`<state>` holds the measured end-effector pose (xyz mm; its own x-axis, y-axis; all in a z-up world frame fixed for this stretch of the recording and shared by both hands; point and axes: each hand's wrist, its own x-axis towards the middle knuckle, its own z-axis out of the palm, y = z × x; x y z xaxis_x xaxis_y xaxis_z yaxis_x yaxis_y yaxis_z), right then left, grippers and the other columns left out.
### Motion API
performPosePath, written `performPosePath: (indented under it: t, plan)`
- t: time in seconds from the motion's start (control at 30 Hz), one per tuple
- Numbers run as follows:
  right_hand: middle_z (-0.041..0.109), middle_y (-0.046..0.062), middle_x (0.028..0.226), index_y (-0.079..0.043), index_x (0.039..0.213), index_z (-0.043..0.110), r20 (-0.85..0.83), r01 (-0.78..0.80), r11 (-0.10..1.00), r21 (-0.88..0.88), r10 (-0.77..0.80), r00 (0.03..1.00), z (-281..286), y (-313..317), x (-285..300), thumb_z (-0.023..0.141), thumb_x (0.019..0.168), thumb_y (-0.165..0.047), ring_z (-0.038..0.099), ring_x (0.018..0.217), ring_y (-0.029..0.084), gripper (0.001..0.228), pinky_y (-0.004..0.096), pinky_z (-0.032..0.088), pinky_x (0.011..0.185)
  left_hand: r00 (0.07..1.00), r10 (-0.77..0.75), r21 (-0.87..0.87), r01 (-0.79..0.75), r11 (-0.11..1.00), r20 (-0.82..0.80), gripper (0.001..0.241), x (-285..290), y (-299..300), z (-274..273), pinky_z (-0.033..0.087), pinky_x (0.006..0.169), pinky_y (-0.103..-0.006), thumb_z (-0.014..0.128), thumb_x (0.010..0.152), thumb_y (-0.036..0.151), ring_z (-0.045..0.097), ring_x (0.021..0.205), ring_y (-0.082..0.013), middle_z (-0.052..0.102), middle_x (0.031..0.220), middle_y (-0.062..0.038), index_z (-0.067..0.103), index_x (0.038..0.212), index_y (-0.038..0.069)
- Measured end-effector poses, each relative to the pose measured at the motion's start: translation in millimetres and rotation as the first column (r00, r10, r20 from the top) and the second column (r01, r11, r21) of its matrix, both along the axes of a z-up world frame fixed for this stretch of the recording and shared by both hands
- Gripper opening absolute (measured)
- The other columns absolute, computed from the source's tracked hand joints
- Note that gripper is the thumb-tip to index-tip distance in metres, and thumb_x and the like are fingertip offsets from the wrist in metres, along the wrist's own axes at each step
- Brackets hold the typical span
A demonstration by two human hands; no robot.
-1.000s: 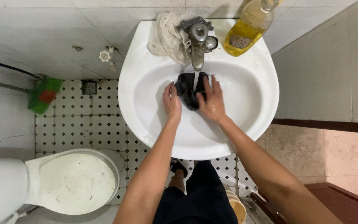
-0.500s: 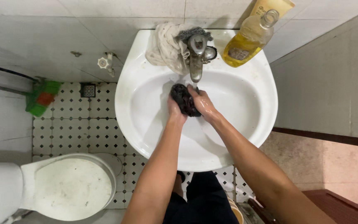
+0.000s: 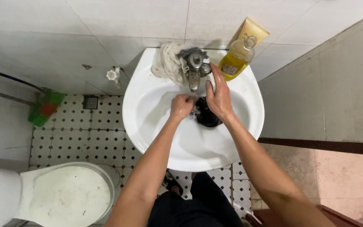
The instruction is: The person washes a dark cloth in a bathroom sink, repeatedly rinsing and wringing it under running water. They then move to a kitchen area and place the wet cloth on a countertop.
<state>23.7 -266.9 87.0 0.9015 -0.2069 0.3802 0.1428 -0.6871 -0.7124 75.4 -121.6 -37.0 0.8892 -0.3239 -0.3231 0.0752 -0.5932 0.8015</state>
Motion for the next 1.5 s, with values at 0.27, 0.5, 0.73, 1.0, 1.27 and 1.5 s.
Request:
performPosePath:
  t: [0.27,0.5,0.73,1.0,1.27,1.5]
  plan:
    - [0.035,0.015,0.167,-0.017,0.158,0.030,-0.373,-0.214,0.872,-0.441,0.039,0.927,34,10,-12,0.058,0.087,0.005,0.030,0.153,0.040,0.080,0.056,0.022,0.117,0.998,0.055,-0.064,-0.056,0.996,-0.027,0.040,-23,57,46,0.051,0.100,-0.0398,0.063,0.093,0.035,0.067,0.116,-0.0335,0.071,0.123,-0.017,0.073,0.122,0.009]
    - [0.038,0.028,0.155,-0.004,0.160,0.023,-0.299,-0.152,0.988,-0.019,0.140,0.944,-29,9,-74,0.057,0.096,-0.009,0.039,0.143,0.045,0.073,0.046,0.032,0.118,0.986,0.102,-0.142,-0.121,0.982,-0.131,0.043,-56,77,81,0.052,0.098,-0.0387,0.057,0.099,0.038,0.070,0.113,-0.0318,0.075,0.117,-0.019,0.072,0.127,0.008]
    - [0.069,0.008,0.124,-0.007,0.140,0.059,-0.434,0.204,0.815,0.542,0.063,0.899,-32,17,-40,0.052,0.103,-0.028,0.066,0.108,0.022,0.043,0.036,0.051,0.091,0.985,0.145,-0.241,-0.164,0.957,-0.093,0.045,-75,88,92,0.051,0.097,-0.0369,0.056,0.100,0.039,0.069,0.113,-0.0283,0.075,0.119,-0.017,0.070,0.130,0.009]
    - [0.071,0.007,0.109,-0.004,0.120,0.066,-0.359,0.308,0.212,0.928,0.277,0.891,20,15,34,0.048,0.109,-0.034,0.067,0.098,0.017,0.037,0.036,0.051,0.083,0.975,0.116,-0.278,-0.167,0.946,-0.190,0.049,-76,83,119,0.051,0.097,-0.0360,0.058,0.096,0.035,0.069,0.110,-0.0277,0.074,0.122,-0.018,0.064,0.137,0.009]
    - [0.075,0.017,0.131,-0.013,0.136,0.068,-0.608,0.115,0.991,0.074,-0.047,0.792,-45,0,-41,0.050,0.113,-0.044,0.073,0.122,0.028,0.043,0.046,0.053,0.110,0.935,0.157,-0.301,-0.256,0.919,-0.317,0.062,-77,79,75,0.041,0.112,-0.0377,0.055,0.098,0.034,0.053,0.137,-0.0279,0.055,0.149,-0.017,0.042,0.154,0.013]
    - [0.007,0.015,0.169,-0.031,0.156,0.032,-0.679,-0.543,0.748,-0.382,0.172,0.714,-106,31,-60,0.062,0.091,-0.044,0.014,0.145,0.057,0.073,0.070,0.012,0.113,0.884,0.250,-0.262,-0.370,0.891,-0.396,0.062,-79,70,28,0.041,0.113,-0.0391,0.056,0.099,0.033,0.052,0.139,-0.0293,0.053,0.151,-0.019,0.041,0.155,0.012]
